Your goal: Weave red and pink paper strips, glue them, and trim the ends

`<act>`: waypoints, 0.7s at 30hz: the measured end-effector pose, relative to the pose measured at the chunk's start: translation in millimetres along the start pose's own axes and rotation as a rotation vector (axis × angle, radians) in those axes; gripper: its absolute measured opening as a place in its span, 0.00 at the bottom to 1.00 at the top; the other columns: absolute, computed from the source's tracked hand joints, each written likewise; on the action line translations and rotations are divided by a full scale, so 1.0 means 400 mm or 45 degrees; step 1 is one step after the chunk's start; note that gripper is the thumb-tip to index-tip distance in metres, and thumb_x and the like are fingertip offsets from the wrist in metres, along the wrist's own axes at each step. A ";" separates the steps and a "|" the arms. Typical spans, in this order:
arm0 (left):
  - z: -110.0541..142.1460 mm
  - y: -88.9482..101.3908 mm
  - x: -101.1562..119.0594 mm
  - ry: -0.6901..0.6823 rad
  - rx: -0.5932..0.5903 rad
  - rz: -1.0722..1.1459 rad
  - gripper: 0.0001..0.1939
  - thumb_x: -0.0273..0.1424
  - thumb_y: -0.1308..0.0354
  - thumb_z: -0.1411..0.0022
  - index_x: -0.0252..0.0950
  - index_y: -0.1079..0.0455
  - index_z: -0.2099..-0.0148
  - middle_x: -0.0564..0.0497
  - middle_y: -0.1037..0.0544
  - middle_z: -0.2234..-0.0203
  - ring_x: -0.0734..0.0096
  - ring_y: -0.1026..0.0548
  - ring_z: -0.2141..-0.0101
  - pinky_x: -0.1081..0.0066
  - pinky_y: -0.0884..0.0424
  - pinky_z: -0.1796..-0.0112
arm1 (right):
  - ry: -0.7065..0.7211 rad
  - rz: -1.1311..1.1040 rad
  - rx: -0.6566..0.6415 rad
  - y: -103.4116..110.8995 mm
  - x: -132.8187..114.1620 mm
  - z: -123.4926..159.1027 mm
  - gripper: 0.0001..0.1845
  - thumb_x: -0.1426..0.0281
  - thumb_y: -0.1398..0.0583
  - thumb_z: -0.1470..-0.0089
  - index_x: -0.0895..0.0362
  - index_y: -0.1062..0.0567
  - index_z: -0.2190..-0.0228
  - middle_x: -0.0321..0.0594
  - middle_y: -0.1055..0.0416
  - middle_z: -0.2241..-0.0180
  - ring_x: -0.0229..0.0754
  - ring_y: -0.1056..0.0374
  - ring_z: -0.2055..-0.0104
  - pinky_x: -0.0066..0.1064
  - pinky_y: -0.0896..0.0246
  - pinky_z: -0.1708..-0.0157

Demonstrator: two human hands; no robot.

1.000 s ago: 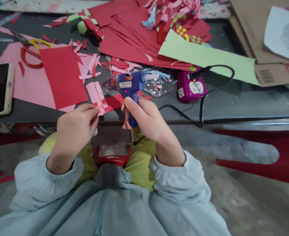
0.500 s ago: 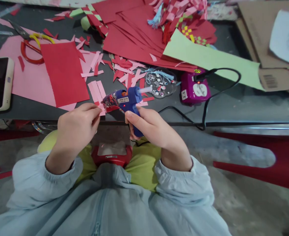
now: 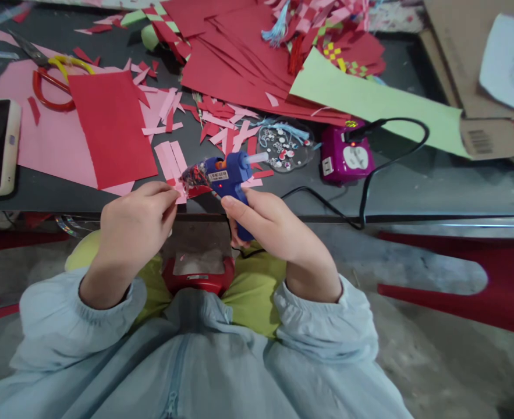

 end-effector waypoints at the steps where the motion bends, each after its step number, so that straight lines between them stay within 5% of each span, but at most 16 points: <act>1: 0.001 0.000 0.000 0.000 -0.001 0.000 0.14 0.28 0.52 0.33 0.38 0.24 0.55 0.49 0.19 0.57 0.63 0.21 0.63 0.66 0.43 0.75 | -0.004 -0.006 0.000 0.001 0.001 0.000 0.31 0.42 0.45 0.44 0.54 0.32 0.83 0.38 0.31 0.85 0.36 0.36 0.81 0.31 0.41 0.79; 21: 0.000 0.003 0.002 0.012 -0.018 -0.003 0.15 0.28 0.53 0.33 0.37 0.24 0.53 0.47 0.19 0.57 0.62 0.21 0.63 0.68 0.40 0.75 | -0.007 -0.034 0.008 0.001 0.008 -0.006 0.27 0.44 0.45 0.43 0.55 0.30 0.75 0.35 0.30 0.83 0.36 0.34 0.80 0.30 0.37 0.76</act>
Point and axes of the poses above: each hand's wrist, its own z-axis away from the middle knuckle, its own y-axis out of the back of the hand, x = y × z, the point moved 3 cm from there along -z, towards the middle knuckle
